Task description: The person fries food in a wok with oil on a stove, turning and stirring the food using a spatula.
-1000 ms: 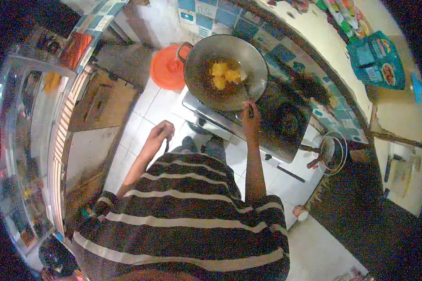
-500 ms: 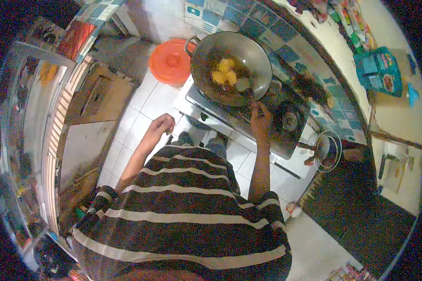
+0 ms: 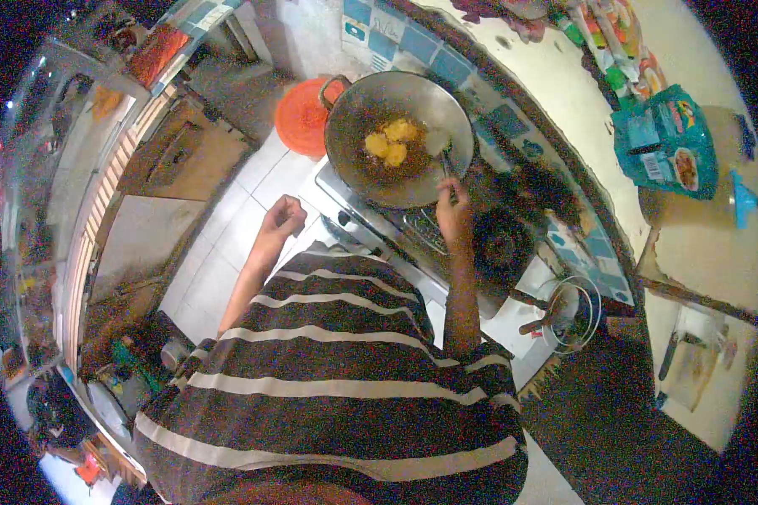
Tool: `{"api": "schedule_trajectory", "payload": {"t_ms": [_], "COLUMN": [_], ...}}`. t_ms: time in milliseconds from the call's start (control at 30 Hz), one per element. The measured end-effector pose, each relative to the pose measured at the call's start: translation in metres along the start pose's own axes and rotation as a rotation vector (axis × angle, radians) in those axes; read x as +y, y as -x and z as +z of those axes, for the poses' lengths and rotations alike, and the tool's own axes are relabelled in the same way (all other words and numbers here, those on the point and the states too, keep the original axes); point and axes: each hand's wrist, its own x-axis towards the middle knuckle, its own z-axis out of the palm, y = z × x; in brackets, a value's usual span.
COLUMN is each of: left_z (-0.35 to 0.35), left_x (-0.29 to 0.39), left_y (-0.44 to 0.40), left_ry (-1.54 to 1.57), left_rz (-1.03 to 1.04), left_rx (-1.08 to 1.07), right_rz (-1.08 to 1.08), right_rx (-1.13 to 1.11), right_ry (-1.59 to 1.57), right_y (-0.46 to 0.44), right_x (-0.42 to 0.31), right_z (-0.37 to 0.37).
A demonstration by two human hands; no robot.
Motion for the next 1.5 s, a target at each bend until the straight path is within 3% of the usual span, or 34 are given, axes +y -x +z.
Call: {"api": "schedule_trajectory", "payload": {"t_ms": [200,267,400,600,900,1100,1300,1400,1500], "left_z": [0.023,0.024,0.030,0.032,0.041,0.037,0.034,0.034,0.037], "left_x": [0.001,-0.003,0.000,-0.009,-0.002,-0.012,-0.018,-0.020,-0.019], "left_y": [0.012,0.012,0.011,0.006,-0.007,-0.007,-0.006,-0.007,-0.006], "left_ry": [0.029,-0.015,0.011,-0.066,-0.058,0.024,0.101,0.098,0.122], "left_rz": [-0.055,-0.053,-0.078,-0.126,-0.131,-0.146,-0.167,-0.156,-0.138], "left_rx": [0.017,0.017,-0.001,-0.092,-0.189,-0.177,-0.185,-0.166,-0.150], "right_rz": [0.080,0.148,0.309,0.264,0.298,-0.036,-0.109,-0.162,-0.059], "right_rx": [-0.011,-0.010,0.007,0.032,0.049,0.031,0.017,0.103,0.114], "right_ry": [-0.037,-0.242,-0.743,-0.847,-0.766,-0.358,0.096,0.133,-0.077], "right_y": [-0.009,-0.016,-0.020,-0.017,-0.005,-0.003,-0.006,0.000,0.005], "right_x": [0.006,0.048,0.064,0.058,0.053,0.057,0.041,0.025,0.000], "right_z": [-0.001,0.013,0.030,0.028,0.006,0.004,-0.013,-0.017,-0.018]}}
